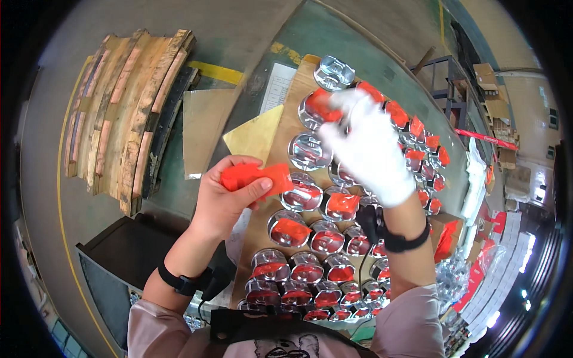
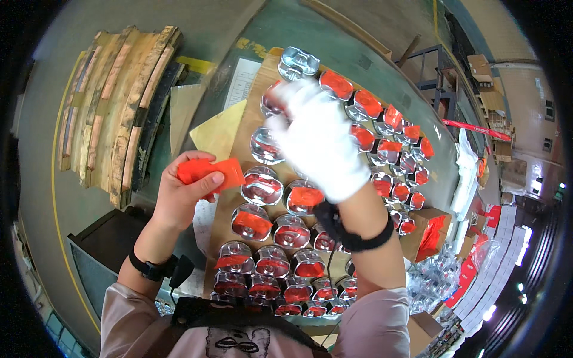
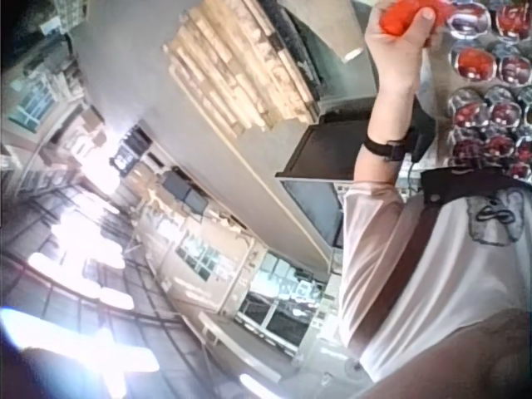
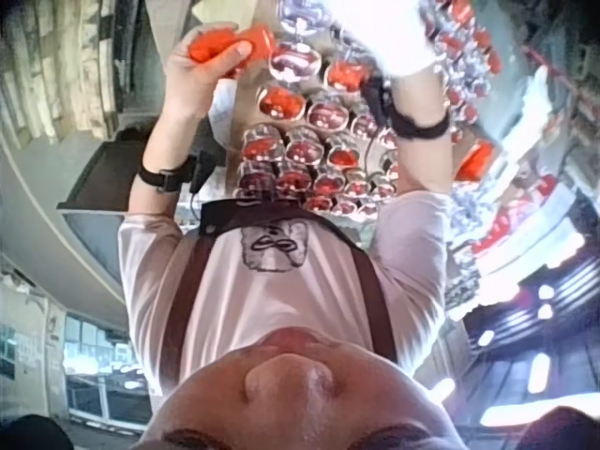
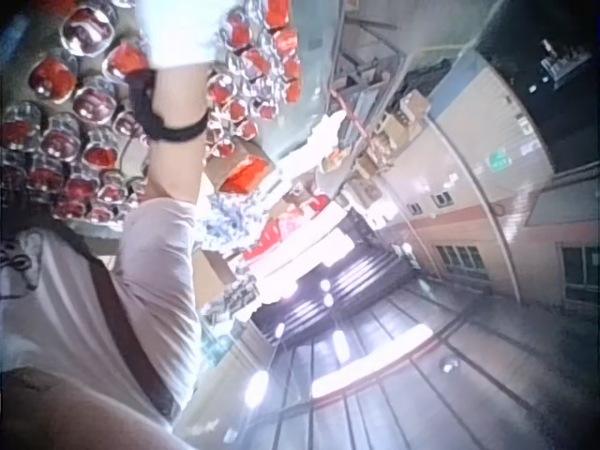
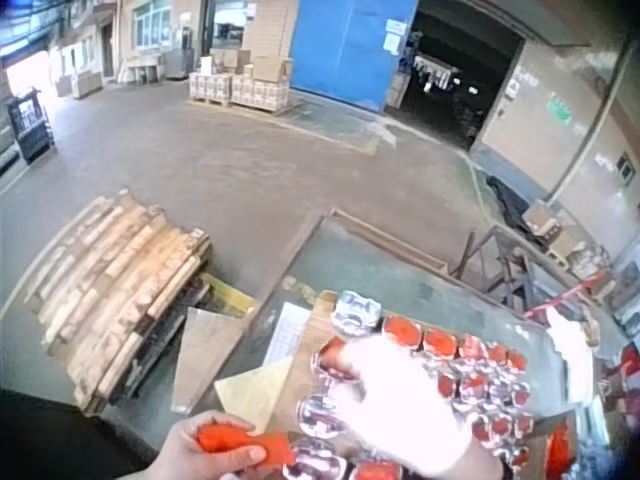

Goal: The person places red protective covers onto a grid of silver metal parts arranged on a table. After covering the parts, the person picks them up one by one and places them into clear plastic bags. The person then seals the bags and stacks them on the table.

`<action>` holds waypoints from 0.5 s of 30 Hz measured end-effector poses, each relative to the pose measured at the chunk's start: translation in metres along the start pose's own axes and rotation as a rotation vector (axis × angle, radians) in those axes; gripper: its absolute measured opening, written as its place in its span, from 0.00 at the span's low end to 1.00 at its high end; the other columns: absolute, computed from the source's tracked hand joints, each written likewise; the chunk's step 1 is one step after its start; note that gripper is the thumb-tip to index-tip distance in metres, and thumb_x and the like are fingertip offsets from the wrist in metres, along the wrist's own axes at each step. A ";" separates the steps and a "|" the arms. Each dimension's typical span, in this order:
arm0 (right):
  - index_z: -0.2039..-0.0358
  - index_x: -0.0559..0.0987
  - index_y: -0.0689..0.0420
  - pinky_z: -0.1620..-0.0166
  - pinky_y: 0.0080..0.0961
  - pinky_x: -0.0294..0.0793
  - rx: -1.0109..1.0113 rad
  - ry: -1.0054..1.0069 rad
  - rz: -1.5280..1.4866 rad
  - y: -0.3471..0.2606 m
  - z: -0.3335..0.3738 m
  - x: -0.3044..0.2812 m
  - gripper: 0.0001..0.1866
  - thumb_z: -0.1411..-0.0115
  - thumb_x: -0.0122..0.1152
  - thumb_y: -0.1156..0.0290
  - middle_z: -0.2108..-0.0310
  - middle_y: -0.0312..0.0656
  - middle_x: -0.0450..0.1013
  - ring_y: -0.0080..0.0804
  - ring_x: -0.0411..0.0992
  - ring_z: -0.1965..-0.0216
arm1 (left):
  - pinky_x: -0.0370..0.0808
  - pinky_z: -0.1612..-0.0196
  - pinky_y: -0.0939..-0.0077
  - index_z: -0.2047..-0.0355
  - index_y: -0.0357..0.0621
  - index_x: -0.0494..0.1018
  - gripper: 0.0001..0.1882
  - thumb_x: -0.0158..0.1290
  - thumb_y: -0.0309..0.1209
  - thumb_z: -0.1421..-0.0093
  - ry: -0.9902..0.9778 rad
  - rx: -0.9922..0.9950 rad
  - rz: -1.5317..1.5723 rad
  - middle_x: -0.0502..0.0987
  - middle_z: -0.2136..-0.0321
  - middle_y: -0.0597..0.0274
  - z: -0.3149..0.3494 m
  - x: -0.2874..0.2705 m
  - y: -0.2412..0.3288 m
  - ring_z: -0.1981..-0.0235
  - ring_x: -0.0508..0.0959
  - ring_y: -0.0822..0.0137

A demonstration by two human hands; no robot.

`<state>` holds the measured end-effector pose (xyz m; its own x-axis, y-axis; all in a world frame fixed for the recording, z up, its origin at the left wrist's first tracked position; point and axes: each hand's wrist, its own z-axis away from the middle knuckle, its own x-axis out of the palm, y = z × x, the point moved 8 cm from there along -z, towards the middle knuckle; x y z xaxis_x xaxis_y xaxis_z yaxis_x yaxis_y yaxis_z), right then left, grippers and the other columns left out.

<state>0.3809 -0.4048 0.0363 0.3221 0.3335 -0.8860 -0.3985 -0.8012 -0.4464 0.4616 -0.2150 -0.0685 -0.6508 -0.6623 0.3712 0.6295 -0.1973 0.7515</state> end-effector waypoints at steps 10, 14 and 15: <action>0.70 0.83 0.57 0.61 0.34 0.76 0.252 0.019 -0.288 0.043 -0.019 -0.012 0.09 0.51 0.65 0.66 0.72 0.48 0.77 0.45 0.77 0.67 | 0.71 0.77 0.81 0.63 0.42 0.71 0.09 0.60 0.29 0.41 0.010 0.047 0.009 0.77 0.73 0.60 0.007 -0.011 0.000 0.75 0.77 0.71; 0.63 0.83 0.52 0.53 0.37 0.75 0.286 0.097 0.232 0.093 -0.062 -0.003 0.11 0.47 0.63 0.66 0.59 0.45 0.76 0.43 0.75 0.56 | 0.71 0.76 0.80 0.59 0.45 0.71 0.10 0.57 0.30 0.39 0.019 0.006 -0.006 0.77 0.69 0.59 0.022 -0.018 0.003 0.71 0.78 0.69; 0.60 0.82 0.53 0.52 0.37 0.74 0.290 0.046 0.270 0.098 -0.066 0.006 0.14 0.47 0.63 0.65 0.59 0.46 0.76 0.44 0.75 0.56 | 0.72 0.76 0.80 0.58 0.45 0.71 0.10 0.57 0.30 0.39 0.026 0.008 -0.020 0.77 0.69 0.59 0.029 -0.019 0.007 0.71 0.78 0.69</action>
<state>0.4007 -0.5146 -0.0049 0.2085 0.1019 -0.9727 -0.6977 -0.6814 -0.2210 0.4662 -0.1826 -0.0550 -0.6517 -0.6772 0.3416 0.6128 -0.2047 0.7633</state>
